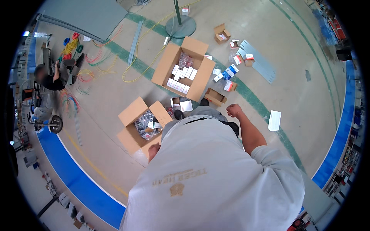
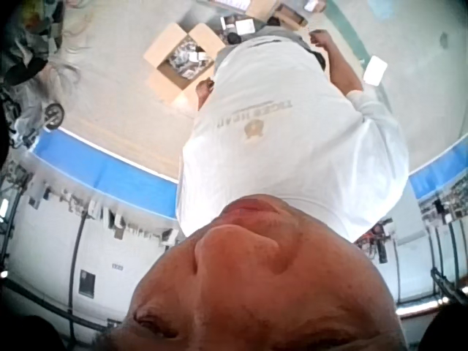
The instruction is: The person sits on the floor and sorts small boxes and plastic-wrapped items from a large cardboard box into smaller boxes or piles. They pick up items, inspect them, and place them into designated areas.
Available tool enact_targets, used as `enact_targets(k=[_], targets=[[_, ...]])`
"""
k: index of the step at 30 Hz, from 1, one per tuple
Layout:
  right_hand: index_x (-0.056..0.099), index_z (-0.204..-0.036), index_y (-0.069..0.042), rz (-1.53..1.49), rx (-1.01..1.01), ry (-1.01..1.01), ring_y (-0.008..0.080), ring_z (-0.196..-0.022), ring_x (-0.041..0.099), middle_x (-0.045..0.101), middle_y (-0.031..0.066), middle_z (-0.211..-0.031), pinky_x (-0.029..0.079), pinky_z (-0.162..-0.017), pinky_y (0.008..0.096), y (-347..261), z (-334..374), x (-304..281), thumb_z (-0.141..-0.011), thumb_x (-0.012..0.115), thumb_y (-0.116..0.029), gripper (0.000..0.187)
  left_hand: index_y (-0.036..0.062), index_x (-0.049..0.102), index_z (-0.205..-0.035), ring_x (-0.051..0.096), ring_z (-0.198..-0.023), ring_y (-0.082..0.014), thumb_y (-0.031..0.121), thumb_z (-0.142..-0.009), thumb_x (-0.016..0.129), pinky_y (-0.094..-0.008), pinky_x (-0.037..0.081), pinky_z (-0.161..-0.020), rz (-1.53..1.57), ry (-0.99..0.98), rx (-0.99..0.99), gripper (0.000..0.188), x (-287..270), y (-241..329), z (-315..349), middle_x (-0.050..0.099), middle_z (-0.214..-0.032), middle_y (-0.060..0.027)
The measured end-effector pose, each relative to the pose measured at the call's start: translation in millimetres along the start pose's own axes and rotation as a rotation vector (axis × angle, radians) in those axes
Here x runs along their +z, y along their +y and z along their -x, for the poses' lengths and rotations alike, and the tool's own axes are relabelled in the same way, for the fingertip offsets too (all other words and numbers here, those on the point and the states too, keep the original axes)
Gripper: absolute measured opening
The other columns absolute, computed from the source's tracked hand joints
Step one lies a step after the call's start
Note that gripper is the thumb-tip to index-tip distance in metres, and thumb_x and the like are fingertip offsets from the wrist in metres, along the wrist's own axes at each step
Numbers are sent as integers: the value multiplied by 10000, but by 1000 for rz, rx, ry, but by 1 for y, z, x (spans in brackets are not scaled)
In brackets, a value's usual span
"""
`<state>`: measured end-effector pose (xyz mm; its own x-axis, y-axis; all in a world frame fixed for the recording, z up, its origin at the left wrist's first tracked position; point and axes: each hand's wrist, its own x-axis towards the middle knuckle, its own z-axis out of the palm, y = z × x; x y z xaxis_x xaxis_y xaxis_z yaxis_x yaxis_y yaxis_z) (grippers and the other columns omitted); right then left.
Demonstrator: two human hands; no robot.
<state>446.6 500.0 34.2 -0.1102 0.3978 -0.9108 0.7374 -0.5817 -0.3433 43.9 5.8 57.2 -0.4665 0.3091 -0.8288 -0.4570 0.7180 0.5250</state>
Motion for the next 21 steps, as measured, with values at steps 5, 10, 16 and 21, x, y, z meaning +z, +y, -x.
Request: enact_targets(k=[5,10,16,21], targets=[[739,-1050,-71,-82,46,76,162,-726,688,716,50,-847,551,-624,326,15,49,11,-941,724,-238,200,56,676,-979,715,-852,-159,283,-969,743,-316,560,-705,123,85,-184,237,3,62,-11,726,-913,-49],[741,-1060,-69,-159,27,113,162,-775,700,727,50,-866,562,-669,320,21,82,30,-953,714,-250,212,54,676,-974,719,-834,-160,232,-950,725,-308,550,-683,96,-19,-170,186,-3,75,-42,723,-914,-43],[742,-1056,-64,-166,28,135,162,-762,703,731,49,-866,563,-651,322,29,90,42,-950,722,-250,216,62,679,-980,719,-812,-159,162,-914,708,-311,550,-675,73,-20,-153,123,-4,87,-56,715,-881,-36],[745,-1062,-58,-134,35,137,165,-750,709,728,49,-859,564,-628,324,35,81,42,-940,723,-245,224,61,679,-1011,721,-832,-169,153,-909,704,-314,548,-674,93,-40,-163,139,-9,85,-56,713,-884,-43]])
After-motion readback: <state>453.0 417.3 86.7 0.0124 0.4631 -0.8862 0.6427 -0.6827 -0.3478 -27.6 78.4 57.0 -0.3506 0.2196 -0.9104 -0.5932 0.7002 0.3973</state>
